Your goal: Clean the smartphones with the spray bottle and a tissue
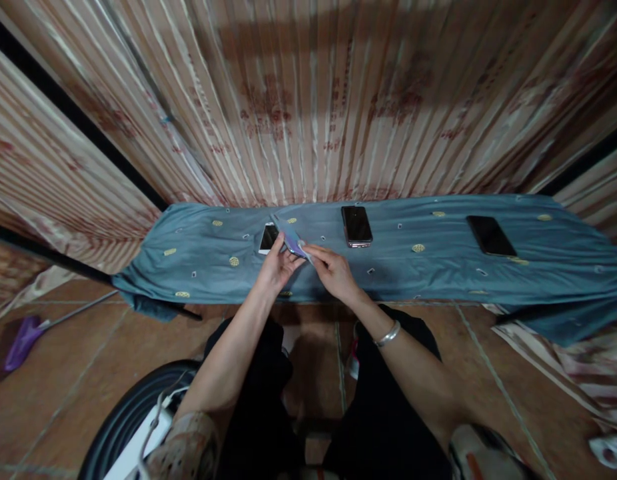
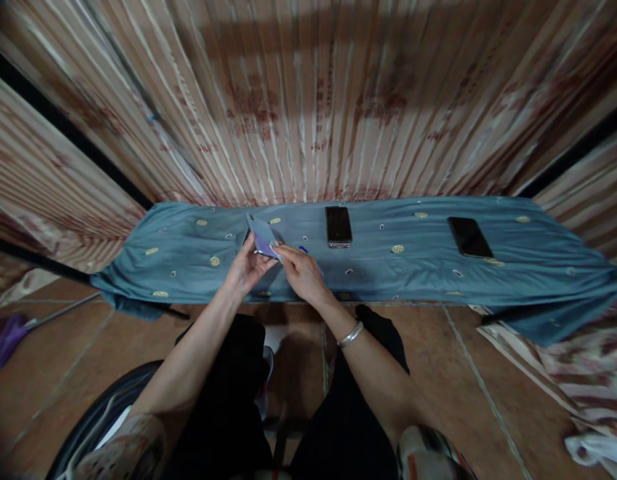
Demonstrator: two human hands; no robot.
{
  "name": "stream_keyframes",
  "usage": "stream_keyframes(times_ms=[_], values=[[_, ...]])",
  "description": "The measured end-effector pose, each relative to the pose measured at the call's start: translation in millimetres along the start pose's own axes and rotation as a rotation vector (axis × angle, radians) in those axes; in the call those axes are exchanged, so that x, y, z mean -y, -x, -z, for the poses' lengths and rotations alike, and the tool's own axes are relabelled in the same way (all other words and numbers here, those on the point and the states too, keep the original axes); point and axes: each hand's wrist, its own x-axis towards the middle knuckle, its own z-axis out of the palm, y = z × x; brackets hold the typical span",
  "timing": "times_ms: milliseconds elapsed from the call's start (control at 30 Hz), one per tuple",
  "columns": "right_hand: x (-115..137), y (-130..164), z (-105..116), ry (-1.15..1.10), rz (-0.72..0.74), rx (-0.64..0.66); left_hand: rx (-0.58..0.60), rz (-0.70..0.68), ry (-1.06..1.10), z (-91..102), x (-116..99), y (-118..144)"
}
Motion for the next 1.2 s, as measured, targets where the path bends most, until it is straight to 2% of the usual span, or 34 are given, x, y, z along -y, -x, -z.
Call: stream_keyframes(times_ms=[200, 367, 600, 800, 1000, 1200], values=[[-0.7, -15.5, -10.5, -0.053, -0.001, -0.043, 0.01, -0.006, -0.023, -1.9, -12.4, 12.2], [-5.6, -24.5, -21.9, -0.022, -0.015, -0.047, 0.022, -0.017, -0.021, 3.8, -16.0, 7.8], [-20.4, -31.4, -16.4, 0.087, -0.016, -0.105, 0.147, 0.056, -0.111, 4.1, -3.1, -6.8], [-37.8, -38.9, -4.0, 0.003, -0.078, -0.115, 0.243, 0.086, -0.099, 4.7, 12.2, -16.6], [-45.7, -37.7, -4.3, 0.045, -0.121, -0.078, 0.218, 0.102, -0.046, 8.4, 24.5, -21.9], [-44.9, -46.8, -18.0, 0.097, -0.156, -0.017, 0.168, 0.073, -0.057, 17.8, 19.1, -17.8]])
